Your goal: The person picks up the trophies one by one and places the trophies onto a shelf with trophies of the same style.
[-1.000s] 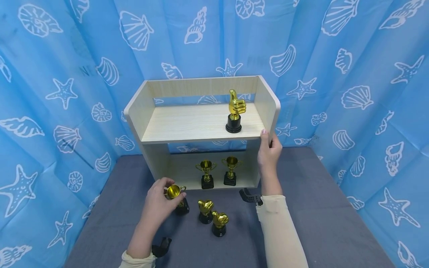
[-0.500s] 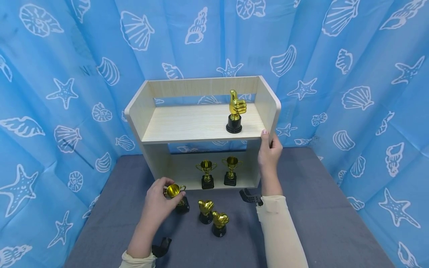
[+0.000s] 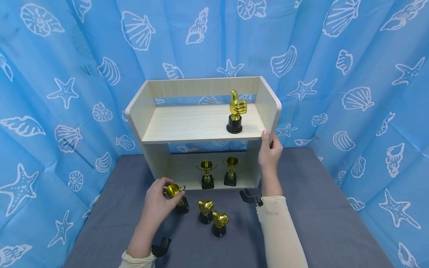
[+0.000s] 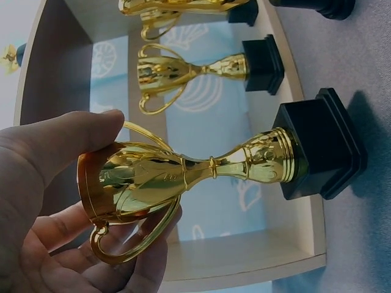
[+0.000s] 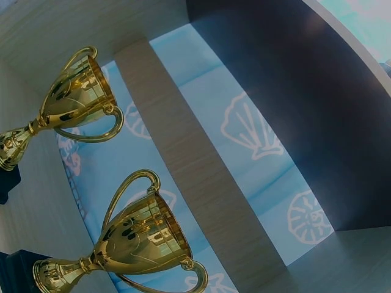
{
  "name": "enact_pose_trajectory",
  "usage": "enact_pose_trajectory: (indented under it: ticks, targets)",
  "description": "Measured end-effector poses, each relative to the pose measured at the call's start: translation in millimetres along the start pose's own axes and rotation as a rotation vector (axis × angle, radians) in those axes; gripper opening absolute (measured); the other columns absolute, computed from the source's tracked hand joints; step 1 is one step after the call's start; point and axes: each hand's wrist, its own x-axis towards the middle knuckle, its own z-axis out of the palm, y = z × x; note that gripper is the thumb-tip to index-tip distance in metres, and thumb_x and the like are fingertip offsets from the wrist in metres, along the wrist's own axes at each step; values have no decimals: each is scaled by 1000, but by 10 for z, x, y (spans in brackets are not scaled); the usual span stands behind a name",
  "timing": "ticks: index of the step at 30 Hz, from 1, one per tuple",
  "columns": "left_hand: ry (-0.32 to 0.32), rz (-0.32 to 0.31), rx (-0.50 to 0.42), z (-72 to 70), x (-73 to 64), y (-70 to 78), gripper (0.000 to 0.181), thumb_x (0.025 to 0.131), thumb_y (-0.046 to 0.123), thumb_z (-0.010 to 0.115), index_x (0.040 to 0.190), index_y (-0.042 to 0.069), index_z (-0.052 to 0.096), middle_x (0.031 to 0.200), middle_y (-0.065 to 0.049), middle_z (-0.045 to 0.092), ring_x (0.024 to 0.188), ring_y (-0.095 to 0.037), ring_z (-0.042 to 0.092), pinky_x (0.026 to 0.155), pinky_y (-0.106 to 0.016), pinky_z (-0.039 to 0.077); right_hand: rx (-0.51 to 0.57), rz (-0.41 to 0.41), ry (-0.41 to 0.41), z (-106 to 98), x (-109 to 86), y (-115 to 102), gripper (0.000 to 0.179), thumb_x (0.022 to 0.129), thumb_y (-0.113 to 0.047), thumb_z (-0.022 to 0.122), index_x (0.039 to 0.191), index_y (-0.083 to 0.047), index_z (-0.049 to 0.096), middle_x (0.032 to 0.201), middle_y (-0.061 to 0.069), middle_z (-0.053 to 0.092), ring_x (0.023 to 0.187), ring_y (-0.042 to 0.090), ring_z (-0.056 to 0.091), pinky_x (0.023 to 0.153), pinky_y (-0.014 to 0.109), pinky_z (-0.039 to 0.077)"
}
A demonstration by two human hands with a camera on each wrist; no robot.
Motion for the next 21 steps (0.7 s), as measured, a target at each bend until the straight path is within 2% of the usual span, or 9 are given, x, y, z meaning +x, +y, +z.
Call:
enact_pose_trajectory:
  ticks: [21]
  targets:
    - [6, 29, -10, 22, 16, -38, 36, 87, 25, 89, 113, 8, 71, 109, -9, 68, 100, -28, 69, 86, -48, 61, 16, -11, 7, 5, -5, -10, 46, 108, -35, 58, 139, -3, 68, 149, 13, 63, 129, 16, 56, 115, 37, 39]
